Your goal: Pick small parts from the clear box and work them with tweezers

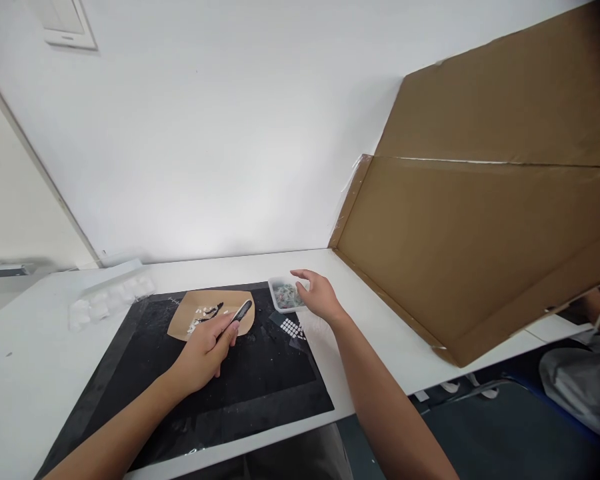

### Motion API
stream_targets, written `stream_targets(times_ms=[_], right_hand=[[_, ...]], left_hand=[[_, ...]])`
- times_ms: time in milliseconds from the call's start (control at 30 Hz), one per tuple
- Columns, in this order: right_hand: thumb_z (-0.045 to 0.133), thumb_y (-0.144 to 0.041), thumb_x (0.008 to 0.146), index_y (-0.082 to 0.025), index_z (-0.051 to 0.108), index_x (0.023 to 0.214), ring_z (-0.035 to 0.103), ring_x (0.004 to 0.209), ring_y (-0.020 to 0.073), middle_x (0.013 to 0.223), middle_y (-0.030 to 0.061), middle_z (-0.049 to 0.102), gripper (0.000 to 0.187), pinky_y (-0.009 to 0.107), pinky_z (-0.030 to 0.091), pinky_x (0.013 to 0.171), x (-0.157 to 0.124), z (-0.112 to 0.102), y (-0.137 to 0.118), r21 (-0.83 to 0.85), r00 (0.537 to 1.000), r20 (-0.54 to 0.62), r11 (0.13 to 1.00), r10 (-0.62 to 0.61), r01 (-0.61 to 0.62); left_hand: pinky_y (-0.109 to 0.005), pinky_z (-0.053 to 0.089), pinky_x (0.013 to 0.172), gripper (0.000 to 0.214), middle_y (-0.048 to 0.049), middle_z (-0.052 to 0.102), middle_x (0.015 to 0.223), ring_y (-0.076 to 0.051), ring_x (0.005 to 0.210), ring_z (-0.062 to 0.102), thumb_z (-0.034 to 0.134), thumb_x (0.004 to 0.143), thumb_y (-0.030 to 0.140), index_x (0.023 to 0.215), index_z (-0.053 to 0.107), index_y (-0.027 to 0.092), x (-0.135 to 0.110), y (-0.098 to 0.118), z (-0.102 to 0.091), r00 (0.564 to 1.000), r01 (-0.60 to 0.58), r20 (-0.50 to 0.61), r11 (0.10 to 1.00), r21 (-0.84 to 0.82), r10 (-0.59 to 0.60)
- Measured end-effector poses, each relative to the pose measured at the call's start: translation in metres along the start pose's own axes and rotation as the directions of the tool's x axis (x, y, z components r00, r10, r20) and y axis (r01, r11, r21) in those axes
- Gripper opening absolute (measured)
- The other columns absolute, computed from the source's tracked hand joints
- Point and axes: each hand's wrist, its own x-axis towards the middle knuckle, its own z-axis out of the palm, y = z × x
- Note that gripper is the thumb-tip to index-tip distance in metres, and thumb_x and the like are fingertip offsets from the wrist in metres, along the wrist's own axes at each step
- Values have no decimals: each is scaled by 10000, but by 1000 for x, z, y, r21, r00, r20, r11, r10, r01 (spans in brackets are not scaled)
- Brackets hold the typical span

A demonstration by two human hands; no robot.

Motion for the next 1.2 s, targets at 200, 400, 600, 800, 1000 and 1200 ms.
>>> stream_targets(times_ms=[200, 400, 600, 800, 1000, 1200], right_hand=[[631, -298, 949, -258, 761, 1149, 621, 1273, 247, 1356, 68, 676, 242, 430, 406, 1143, -2, 5, -7, -139, 996, 90, 990, -3, 15], [676, -345, 934, -256, 782, 1125, 604, 1257, 261, 1332, 86, 664, 235, 455, 305, 1164, -4, 10, -9, -259, 991, 123, 966, 47, -13], [704, -331, 915, -284, 800, 1063, 640, 1153, 250, 1205, 60, 711, 183, 434, 340, 1103, -4, 10, -10, -285, 991, 117, 958, 70, -34], [726, -312, 893, -295, 804, 976, 651, 1091, 252, 1093, 49, 732, 115, 422, 385, 1057, -3, 10, -7, -247, 995, 77, 968, 58, -37], [701, -361, 902, -274, 785, 997, 664, 1083, 243, 1089, 39, 749, 154, 402, 456, 1011, 0, 9, -2, -121, 999, -10, 992, 30, -31], [607, -397, 967, -232, 760, 1037, 694, 1042, 224, 1084, 59, 766, 236, 379, 511, 961, 2, 6, -4, 51, 993, -119, 999, -11, 17]], left_hand=[[-189, 338, 351, 415, 82, 416, 605, -76, 348, 492, 424, 1061, 506, 781, 485, 205, 0, 0, 0, 1000, -2, 0, 1000, -4, 2], [-193, 335, 365, 410, 87, 409, 577, -83, 343, 503, 420, 1066, 495, 784, 488, 205, -1, 3, -1, 1000, -8, 5, 1000, 12, 8], [-193, 345, 357, 421, 84, 403, 585, -83, 348, 492, 415, 1063, 509, 779, 490, 206, -1, 3, -1, 1000, -14, -3, 1000, 3, 14], [-198, 377, 362, 415, 82, 411, 590, -84, 352, 484, 417, 1058, 501, 774, 487, 208, -1, 4, 0, 1000, -6, -5, 1000, 4, 6], [-195, 356, 354, 412, 77, 433, 620, -75, 346, 487, 418, 1059, 501, 782, 490, 205, -1, 3, 0, 1000, -10, -7, 1000, -2, 10], [-194, 351, 359, 413, 86, 413, 601, -81, 345, 505, 416, 1060, 505, 783, 483, 206, -2, 3, 0, 1000, -5, -11, 1000, -13, 5]])
